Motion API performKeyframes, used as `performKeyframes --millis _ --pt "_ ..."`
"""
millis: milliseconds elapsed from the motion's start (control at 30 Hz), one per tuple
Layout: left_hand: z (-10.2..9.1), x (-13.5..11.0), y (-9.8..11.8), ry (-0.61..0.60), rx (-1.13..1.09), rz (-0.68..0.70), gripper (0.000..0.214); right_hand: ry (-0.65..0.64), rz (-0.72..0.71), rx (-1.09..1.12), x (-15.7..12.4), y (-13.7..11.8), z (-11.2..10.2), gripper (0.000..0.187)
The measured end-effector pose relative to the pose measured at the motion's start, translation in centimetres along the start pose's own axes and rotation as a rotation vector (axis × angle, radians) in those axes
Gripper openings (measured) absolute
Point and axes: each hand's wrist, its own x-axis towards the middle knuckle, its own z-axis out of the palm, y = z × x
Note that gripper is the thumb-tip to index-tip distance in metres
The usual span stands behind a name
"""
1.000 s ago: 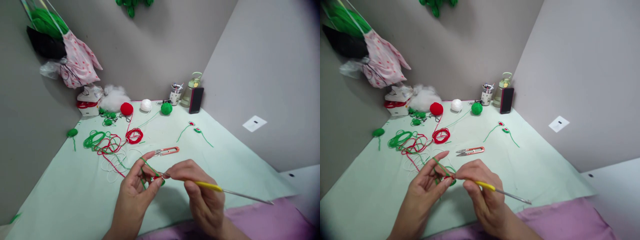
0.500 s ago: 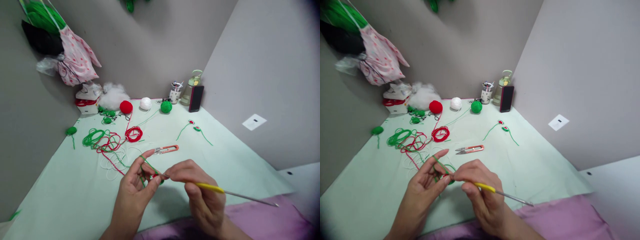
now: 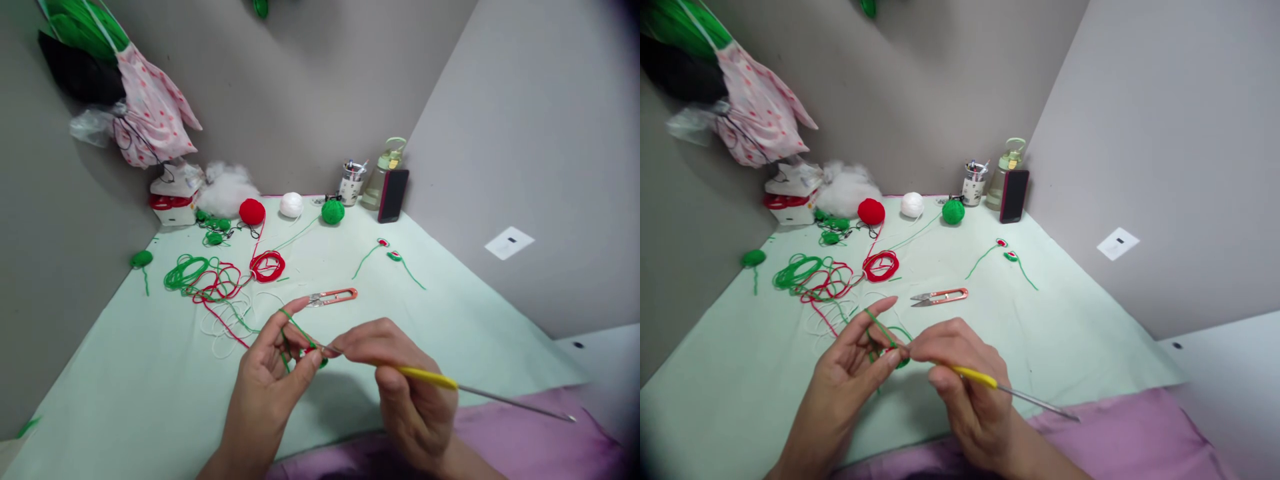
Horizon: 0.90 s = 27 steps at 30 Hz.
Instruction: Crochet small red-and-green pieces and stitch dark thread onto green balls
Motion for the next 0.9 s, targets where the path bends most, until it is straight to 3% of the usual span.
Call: performKeyframes --millis 667,900 --pt "-0.33 0.14 -0.53 -0.023 0.037 0.034 0.058 -0.068 0.031 -0.036 -0.24 -0.05 -0.31 0.024" --pt "0.16 0.12 -0.93 0.035 0.027 0.067 0.061 -0.079 0.052 -0.043 -0.12 -0.07 -0.29 0.023"
